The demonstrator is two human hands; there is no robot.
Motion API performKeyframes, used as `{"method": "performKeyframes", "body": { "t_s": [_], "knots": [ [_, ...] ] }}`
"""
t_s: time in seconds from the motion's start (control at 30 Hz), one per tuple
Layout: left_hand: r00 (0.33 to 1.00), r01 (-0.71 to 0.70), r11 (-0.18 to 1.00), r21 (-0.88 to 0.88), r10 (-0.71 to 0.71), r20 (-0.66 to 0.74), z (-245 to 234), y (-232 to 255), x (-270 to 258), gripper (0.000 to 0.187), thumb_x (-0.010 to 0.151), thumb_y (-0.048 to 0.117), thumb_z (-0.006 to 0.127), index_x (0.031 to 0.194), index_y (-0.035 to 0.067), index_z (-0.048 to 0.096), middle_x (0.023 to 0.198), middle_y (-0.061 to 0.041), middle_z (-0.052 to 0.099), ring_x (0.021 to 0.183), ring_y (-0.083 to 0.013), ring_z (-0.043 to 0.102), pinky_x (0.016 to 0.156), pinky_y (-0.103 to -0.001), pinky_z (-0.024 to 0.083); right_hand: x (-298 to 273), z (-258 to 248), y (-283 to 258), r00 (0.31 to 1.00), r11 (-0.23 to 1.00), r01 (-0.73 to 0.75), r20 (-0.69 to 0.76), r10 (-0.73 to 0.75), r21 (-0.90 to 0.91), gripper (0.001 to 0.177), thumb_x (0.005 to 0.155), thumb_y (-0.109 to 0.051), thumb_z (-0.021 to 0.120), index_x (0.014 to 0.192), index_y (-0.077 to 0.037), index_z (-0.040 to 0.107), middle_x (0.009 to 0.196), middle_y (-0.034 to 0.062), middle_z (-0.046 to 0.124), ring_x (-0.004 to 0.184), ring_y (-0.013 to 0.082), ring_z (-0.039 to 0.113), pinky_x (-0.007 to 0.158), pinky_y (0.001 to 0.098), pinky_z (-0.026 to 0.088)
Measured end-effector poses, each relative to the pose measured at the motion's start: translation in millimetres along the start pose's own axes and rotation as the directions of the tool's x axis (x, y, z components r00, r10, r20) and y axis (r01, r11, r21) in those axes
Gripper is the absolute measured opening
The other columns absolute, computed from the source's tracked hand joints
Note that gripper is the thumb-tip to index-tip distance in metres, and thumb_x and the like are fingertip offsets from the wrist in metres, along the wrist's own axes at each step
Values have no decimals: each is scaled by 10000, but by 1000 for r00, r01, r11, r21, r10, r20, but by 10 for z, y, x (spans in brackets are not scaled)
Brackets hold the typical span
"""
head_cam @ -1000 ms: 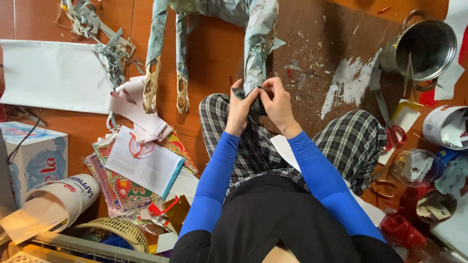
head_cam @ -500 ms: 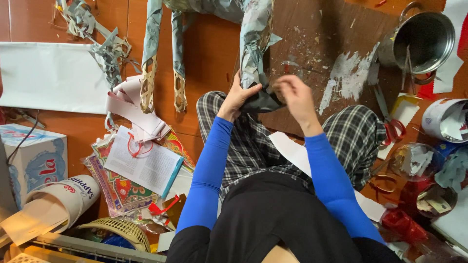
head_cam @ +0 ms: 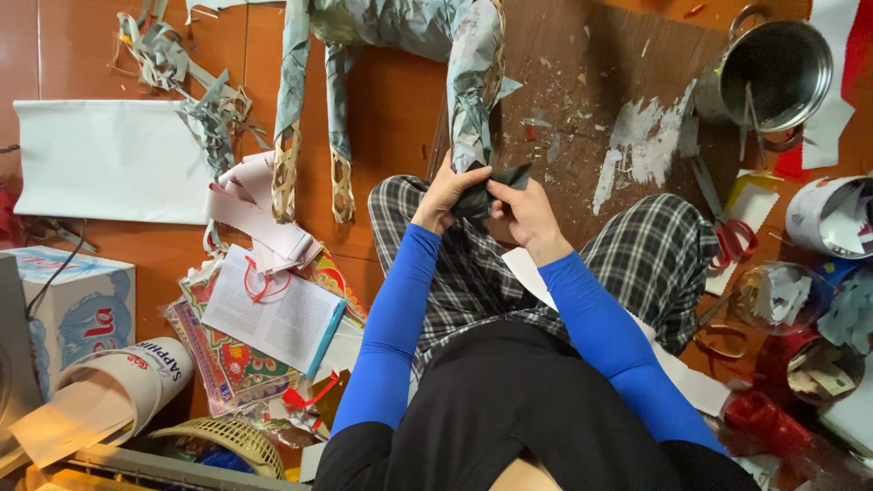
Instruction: Crafting a paper-mache giraffe by wrapping red tape and applying paper strips
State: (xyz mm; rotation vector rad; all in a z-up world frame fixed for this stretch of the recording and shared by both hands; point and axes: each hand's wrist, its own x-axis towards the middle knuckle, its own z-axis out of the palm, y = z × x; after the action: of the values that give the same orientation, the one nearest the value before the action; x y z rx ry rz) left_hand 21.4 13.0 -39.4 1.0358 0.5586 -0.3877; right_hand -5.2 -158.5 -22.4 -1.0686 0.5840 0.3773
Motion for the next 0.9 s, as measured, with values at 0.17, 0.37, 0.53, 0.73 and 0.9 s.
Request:
{"method": "performKeyframes", "body": {
  "t_s": [0.17, 0.37, 0.53, 0.73, 0.9],
  "knots": [
    [1000, 24, 998, -58, -23, 18, -45, -62, 62, 1013, 756, 80, 1054, 1586, 108, 472, 1234, -211, 678, 981, -338, 743, 715, -474, 703, -271, 192, -494, 991, 979, 0, 132, 28, -205, 605, 811, -5, 955, 1334, -106, 669, 1030, 2, 734, 843, 53, 737, 592, 103, 591],
    [999, -13, 1000, 4, 13, 40, -10, -73, -10, 1063, 748, 247, 1091, 1604, 120, 474, 1290, -191, 657, 1073, -292, 686, 821, -493, 676, -170, 270, -473, 908, 690, 416, 231, -349, -592, 238, 881, -11, 869, 1085, -122, 817, 894, 23, 788, 835, 96, 710, 763, 284, 610],
    [997, -27, 998, 59, 22, 79, -260, -216, 275, 1026, 831, 316, 1046, 1638, 131, 442, 1419, -206, 599, 1214, -332, 639, 942, -532, 623, -187, 439, -477, 866, 647, 488, 234, -441, -586, 168, 879, -17, 850, 971, -151, 810, 884, 35, 791, 878, 161, 743, 852, 332, 614],
    [991, 16, 991, 135, -33, 126, -354, -208, 378, 910, 879, 333, 979, 1606, 147, 464, 1431, -220, 574, 1250, -373, 609, 975, -591, 578, 345, 285, -291, 885, 540, 459, 312, -345, -706, 118, 855, -178, 885, 950, -226, 835, 876, 6, 822, 889, 180, 786, 845, 352, 623],
    [992, 44, 990, 132, -59, 110, -400, -242, 362, 682, 856, 277, 996, 1407, 182, 605, 1201, -94, 650, 1077, -288, 673, 871, -526, 614, 493, 352, -448, 914, 568, 401, 356, -196, -718, 197, 856, -326, 898, 876, -159, 798, 819, 73, 803, 782, 230, 754, 757, 388, 591]
  ]
}}
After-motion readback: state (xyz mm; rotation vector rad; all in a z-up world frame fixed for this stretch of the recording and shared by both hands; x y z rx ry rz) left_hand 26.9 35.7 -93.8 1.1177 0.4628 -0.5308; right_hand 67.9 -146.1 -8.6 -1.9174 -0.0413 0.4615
